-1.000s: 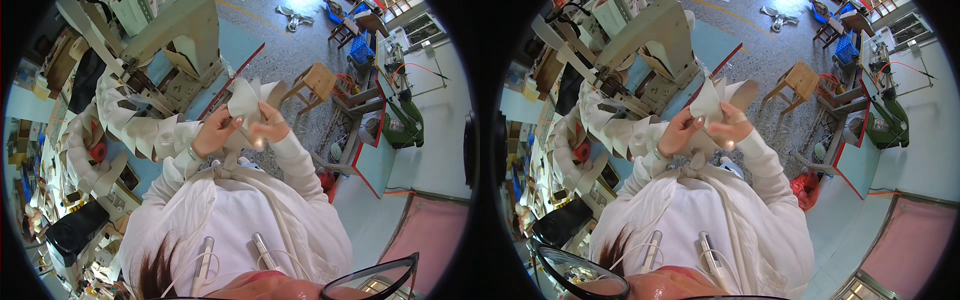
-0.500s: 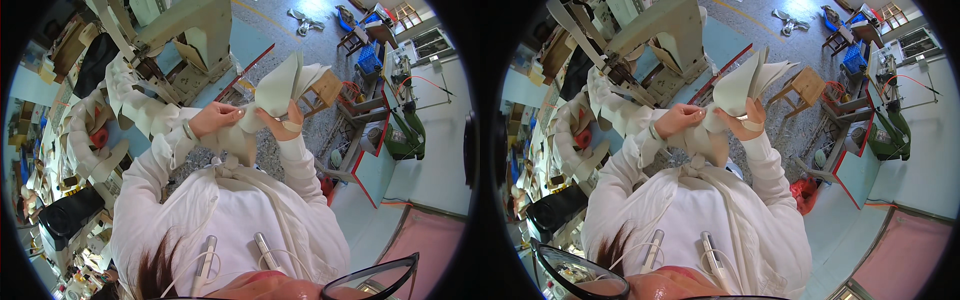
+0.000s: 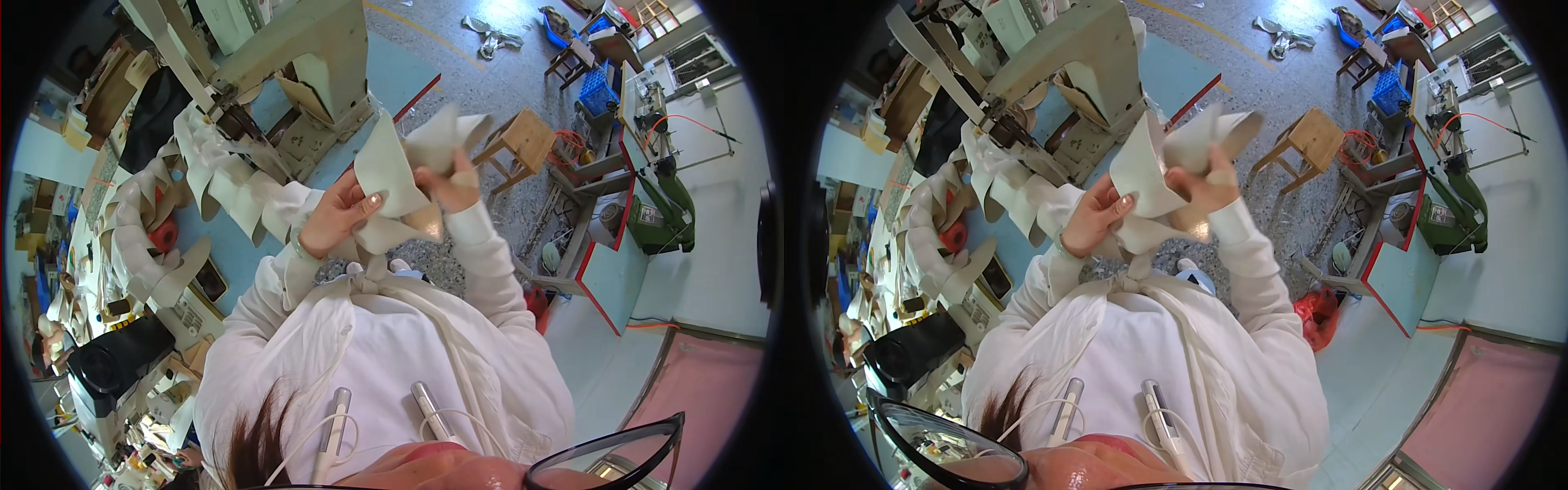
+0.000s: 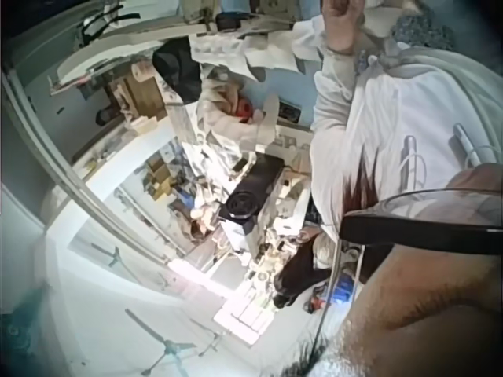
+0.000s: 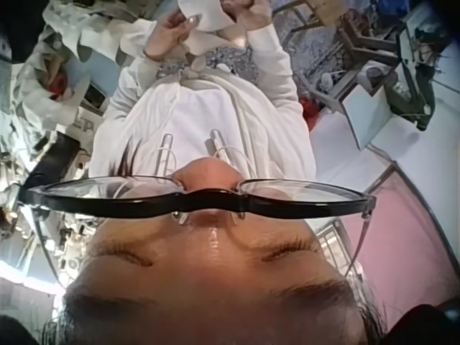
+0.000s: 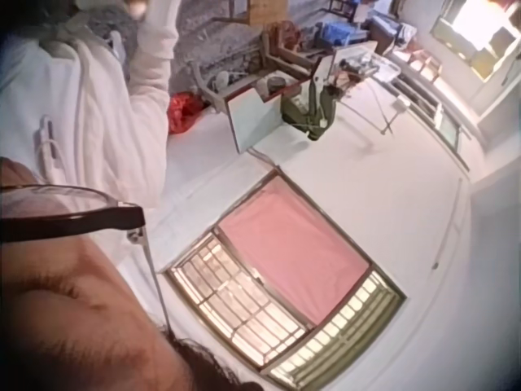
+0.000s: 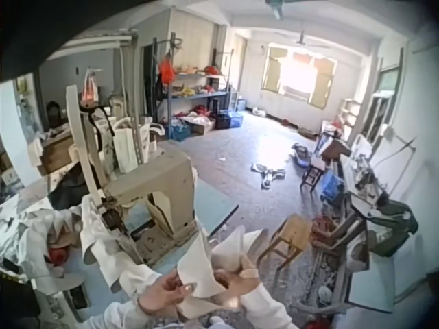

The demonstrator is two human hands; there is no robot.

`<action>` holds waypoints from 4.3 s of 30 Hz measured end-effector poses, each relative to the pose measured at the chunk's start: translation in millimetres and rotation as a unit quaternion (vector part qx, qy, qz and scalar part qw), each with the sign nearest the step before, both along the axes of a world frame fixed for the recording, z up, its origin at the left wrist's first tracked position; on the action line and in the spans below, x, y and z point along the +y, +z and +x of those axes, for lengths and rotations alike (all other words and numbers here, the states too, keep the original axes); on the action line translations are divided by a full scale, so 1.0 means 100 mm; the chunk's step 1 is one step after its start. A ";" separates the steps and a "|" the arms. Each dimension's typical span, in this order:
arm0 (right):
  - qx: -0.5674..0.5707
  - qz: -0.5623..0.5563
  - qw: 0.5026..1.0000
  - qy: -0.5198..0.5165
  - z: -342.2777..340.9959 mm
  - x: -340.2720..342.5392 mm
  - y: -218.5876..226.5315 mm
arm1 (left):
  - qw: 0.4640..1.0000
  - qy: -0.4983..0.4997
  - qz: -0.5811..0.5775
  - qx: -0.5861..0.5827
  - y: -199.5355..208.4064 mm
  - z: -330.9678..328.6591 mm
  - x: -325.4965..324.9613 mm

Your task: Using a stitching machine and manual folding to assemble shoe upper components.

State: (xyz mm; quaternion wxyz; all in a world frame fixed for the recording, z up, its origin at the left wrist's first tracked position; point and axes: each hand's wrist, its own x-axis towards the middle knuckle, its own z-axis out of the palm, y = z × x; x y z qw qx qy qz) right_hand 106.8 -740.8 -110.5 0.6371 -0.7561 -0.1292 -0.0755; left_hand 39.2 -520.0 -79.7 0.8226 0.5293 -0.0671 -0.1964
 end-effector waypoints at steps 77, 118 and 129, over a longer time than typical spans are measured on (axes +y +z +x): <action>0.145 0.009 0.978 0.152 -0.60 0.74 -0.01 | 0.803 0.223 0.467 -0.293 -0.09 -0.12 0.88; 0.085 0.052 0.992 0.079 -0.45 -1.40 0.34 | 0.688 0.127 0.703 -0.128 1.03 -0.54 1.28; -0.087 -0.096 0.989 0.066 -0.19 -1.34 0.96 | 0.846 -0.074 0.446 -0.283 0.26 0.33 -1.19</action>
